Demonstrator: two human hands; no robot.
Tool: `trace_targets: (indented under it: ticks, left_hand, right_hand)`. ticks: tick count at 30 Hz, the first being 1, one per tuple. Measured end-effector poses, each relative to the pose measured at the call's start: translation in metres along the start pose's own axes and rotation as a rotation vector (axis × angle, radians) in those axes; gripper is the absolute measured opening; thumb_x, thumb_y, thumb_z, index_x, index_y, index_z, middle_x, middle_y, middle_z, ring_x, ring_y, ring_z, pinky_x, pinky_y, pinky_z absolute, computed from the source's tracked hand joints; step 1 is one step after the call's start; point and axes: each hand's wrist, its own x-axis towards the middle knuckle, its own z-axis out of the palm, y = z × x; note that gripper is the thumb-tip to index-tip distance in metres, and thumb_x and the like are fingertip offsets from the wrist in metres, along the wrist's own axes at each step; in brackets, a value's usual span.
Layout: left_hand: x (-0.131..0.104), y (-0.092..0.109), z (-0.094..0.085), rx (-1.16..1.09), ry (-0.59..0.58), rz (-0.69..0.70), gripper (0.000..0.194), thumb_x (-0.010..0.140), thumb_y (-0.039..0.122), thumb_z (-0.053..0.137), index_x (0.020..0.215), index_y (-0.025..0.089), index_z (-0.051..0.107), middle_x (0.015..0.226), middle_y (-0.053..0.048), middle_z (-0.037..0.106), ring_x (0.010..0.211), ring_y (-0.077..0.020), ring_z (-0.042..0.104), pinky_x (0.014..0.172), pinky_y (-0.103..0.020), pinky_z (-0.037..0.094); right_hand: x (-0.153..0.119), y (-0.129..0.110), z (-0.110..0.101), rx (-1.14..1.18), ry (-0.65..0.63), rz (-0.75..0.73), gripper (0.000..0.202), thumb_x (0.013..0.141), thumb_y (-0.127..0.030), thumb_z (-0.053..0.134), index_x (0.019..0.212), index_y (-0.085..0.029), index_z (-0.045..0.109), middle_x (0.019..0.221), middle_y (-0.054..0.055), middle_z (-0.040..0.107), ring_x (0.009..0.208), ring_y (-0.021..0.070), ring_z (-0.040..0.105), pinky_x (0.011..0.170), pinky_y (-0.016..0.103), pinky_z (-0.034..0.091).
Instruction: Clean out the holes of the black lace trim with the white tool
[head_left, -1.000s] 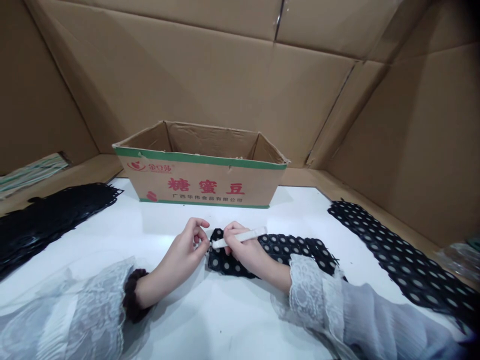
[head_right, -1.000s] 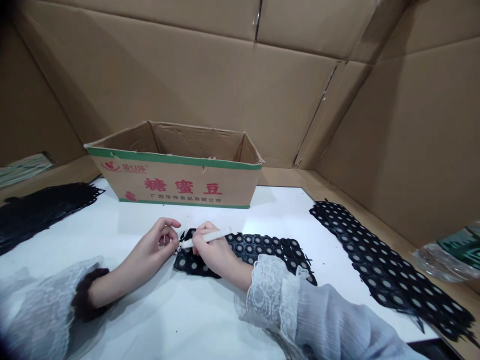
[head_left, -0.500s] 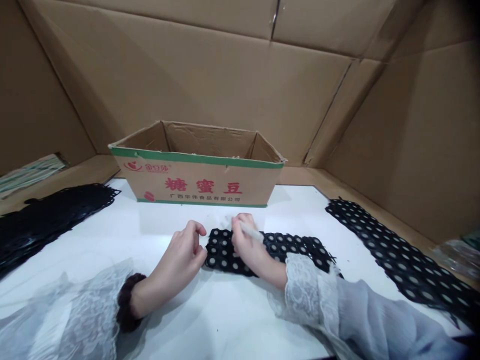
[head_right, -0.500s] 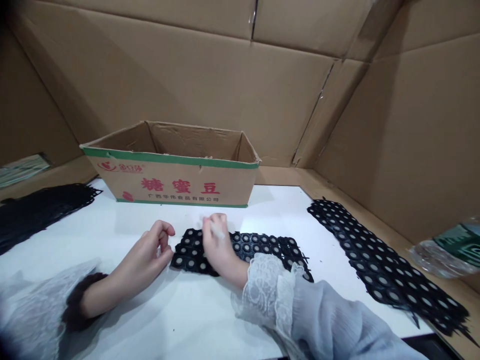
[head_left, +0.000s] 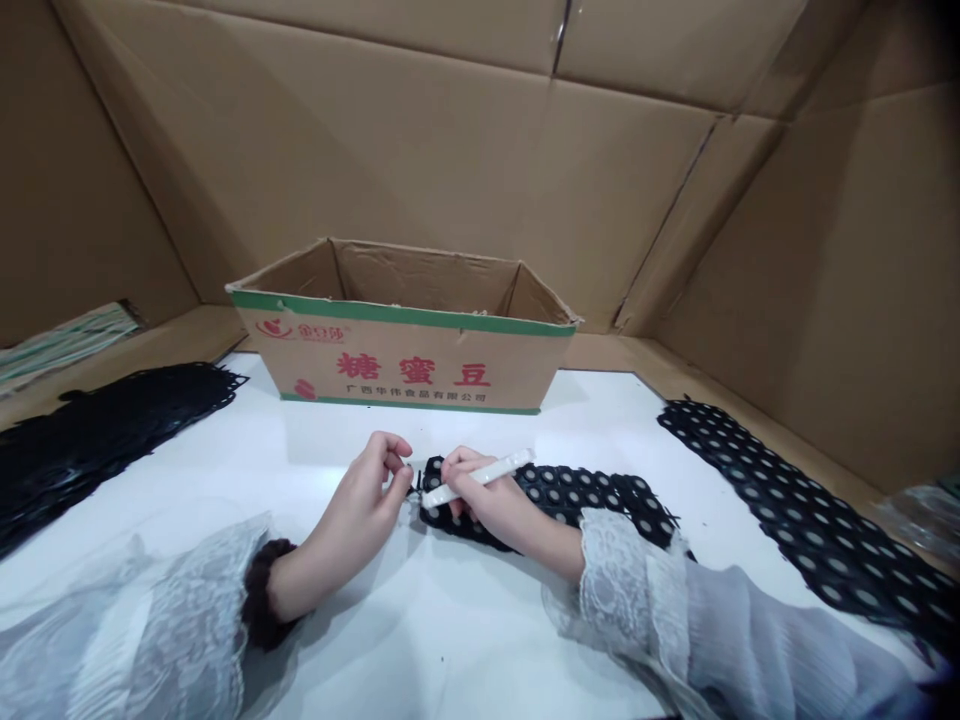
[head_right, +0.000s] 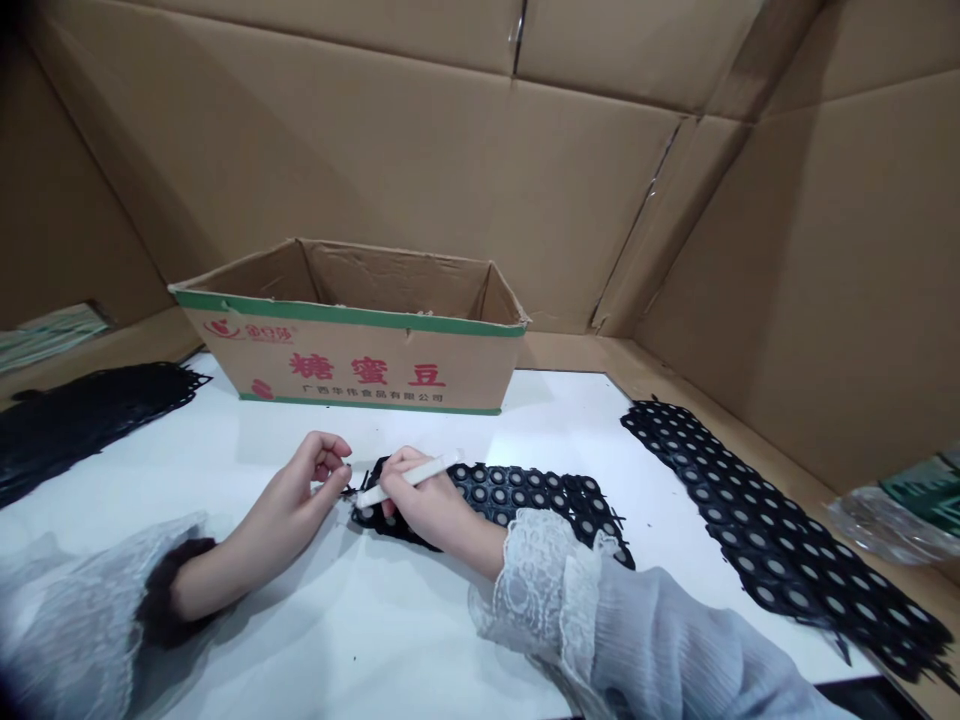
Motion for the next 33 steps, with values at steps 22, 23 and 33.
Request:
trace_targets:
  ticks: [22,23,33]
  left_hand:
    - [-0.003,-0.008,-0.006,0.833,-0.238,0.380,0.020,0.088,0.016,0.037,0.083,0.016,0.056,0.083,-0.007,0.055,0.079,-0.0221,0.048,0.071,-0.037,0.036]
    - [-0.003,-0.008,-0.006,0.863,-0.235,0.414,0.020,0.088,0.014,0.037,0.081,0.015,0.055,0.081,-0.007,0.055,0.077,-0.0214,0.047,0.071,-0.036,0.036]
    - [0.004,-0.011,-0.011,0.767,-0.245,0.430,0.023,0.087,0.011,0.037,0.097,0.019,0.056,0.085,-0.005,0.057,0.078,-0.0194,0.052,0.071,-0.033,0.036]
  right_hand:
    - [-0.001,-0.005,0.004,-0.053,0.156,0.102,0.017,0.075,-0.016,0.038,0.058,-0.018,0.037,0.066,-0.003,0.045,0.041,0.0049,0.042,0.044,0.023,0.035]
    - [-0.001,-0.005,0.005,-0.070,0.150,0.087,0.018,0.075,-0.016,0.038,0.057,-0.018,0.038,0.066,-0.003,0.045,0.044,0.0056,0.042,0.045,0.022,0.036]
    - [0.001,-0.003,0.004,-0.151,0.143,0.032,0.028,0.076,-0.015,0.041,0.048,-0.017,0.043,0.071,0.001,0.051,0.064,0.0106,0.050,0.064,0.025,0.040]
